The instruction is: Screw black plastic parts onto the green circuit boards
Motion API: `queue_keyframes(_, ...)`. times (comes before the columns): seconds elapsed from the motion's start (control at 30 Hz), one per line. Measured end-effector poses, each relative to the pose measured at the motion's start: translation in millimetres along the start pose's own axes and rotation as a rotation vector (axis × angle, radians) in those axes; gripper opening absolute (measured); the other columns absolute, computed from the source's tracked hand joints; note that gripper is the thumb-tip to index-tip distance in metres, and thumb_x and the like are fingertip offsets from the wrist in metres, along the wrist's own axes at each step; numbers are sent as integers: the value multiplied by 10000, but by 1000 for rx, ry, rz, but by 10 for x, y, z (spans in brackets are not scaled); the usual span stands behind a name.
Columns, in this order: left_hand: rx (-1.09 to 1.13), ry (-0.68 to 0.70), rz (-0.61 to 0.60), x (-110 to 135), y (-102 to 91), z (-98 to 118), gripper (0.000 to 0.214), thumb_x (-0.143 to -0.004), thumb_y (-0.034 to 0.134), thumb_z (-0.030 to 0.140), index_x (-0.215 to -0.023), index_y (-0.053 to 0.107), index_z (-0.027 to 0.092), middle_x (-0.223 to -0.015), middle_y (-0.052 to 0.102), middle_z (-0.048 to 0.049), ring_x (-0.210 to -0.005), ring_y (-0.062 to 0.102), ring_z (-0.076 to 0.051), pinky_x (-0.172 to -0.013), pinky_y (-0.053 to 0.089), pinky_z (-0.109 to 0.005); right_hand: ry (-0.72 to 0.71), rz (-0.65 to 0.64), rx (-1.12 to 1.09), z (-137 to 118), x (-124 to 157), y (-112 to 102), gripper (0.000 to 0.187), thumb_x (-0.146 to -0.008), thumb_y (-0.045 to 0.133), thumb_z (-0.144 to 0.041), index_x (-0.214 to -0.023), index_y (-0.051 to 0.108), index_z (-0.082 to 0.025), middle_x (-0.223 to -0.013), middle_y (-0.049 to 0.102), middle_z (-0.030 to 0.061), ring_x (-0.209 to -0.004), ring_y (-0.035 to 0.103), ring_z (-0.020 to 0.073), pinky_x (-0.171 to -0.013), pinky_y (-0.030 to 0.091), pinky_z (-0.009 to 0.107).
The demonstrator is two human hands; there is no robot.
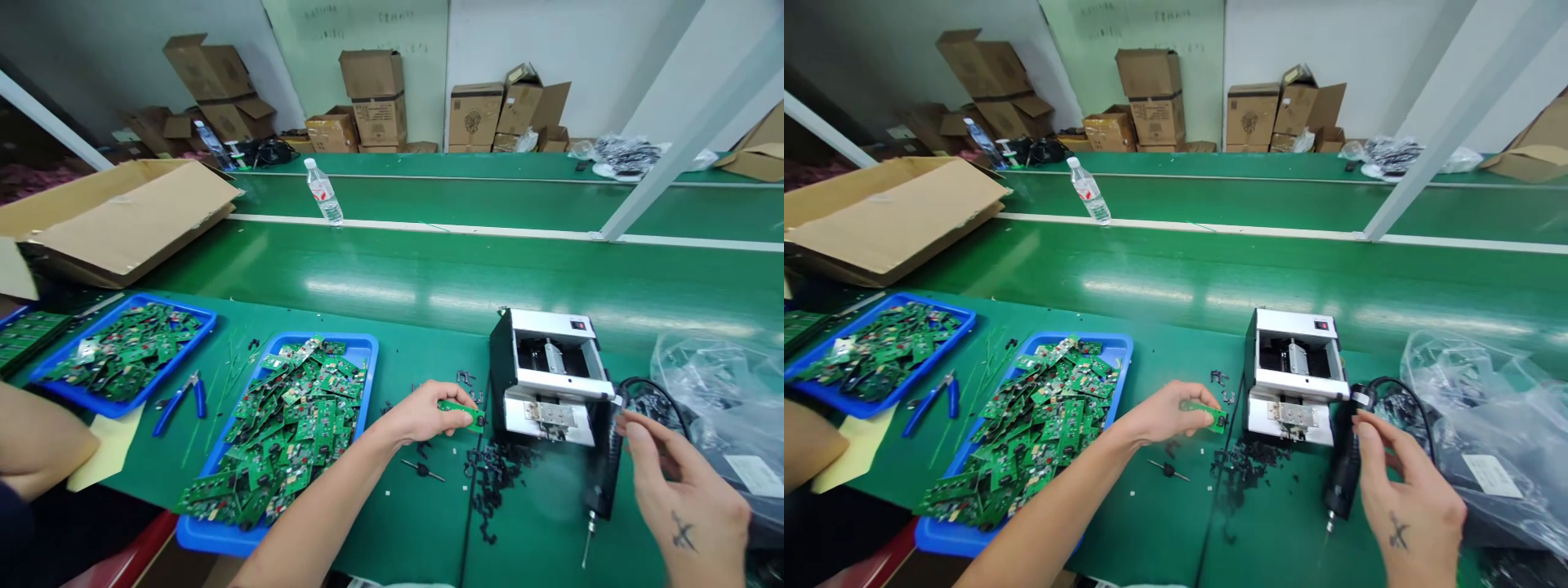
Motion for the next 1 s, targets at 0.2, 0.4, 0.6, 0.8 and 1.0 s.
queue_keyframes(0.2, 127, -56, 16, -85, 116, -26, 327, -725, 705, 392, -947, 681, 153, -597, 586, 19, -553, 519, -97, -549, 392, -227, 260, -87, 135, 473, -111, -108, 321, -793, 501, -603, -960, 649, -372, -838, 716, 81, -777, 682, 288, -753, 514, 414)
queue_keyframes(0.4, 205, -43, 35, -53, 145, -37, 350, -707, 732, 406, -929, 682, 141, -707, 675, -39, -684, 619, -149, -607, 440, -258, 311, -152, 158, 841, 30, 26, 433, -763, 538, -587, -1011, 695, -269, -684, 698, 62, -673, 670, 292, -669, 506, 414)
queue_keyframes(0.6, 242, -31, 71, -116, 166, -43, 300, -702, 739, 348, -883, 660, 123, -786, 679, -52, -642, 602, -119, -649, 479, -275, 362, -347, 242, 944, -66, 302, 688, -712, 524, -709, -1163, 655, -207, -879, 729, 131, -787, 669, 368, -764, 490, 513)
queue_keyframes(0.8, 176, -8, 17, -215, 253, -13, 270, -748, 699, 337, -905, 632, 128, -745, 664, -40, -627, 585, -111, -641, 479, -270, 406, -268, -57, 781, -155, 597, 864, -536, 700, -682, -1217, 600, -160, -1057, 664, 205, -1044, 567, 487, -954, 306, 698)
queue_keyframes(1.0, 223, -36, -66, -225, 382, 95, 277, -747, 706, 342, -864, 575, 128, -752, 683, -57, -627, 591, -112, -625, 485, -266, 389, -268, -562, 807, -95, 557, 595, -615, 639, -607, -1059, 577, -216, -836, 591, 28, -775, 611, 235, -805, 530, 479)
Point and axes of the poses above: each hand's wrist, its own x-axis away from the middle knuckle, its own y-axis out of the palm, z = x × y, the point moved 8 cm from there along -x, towards the middle knuckle
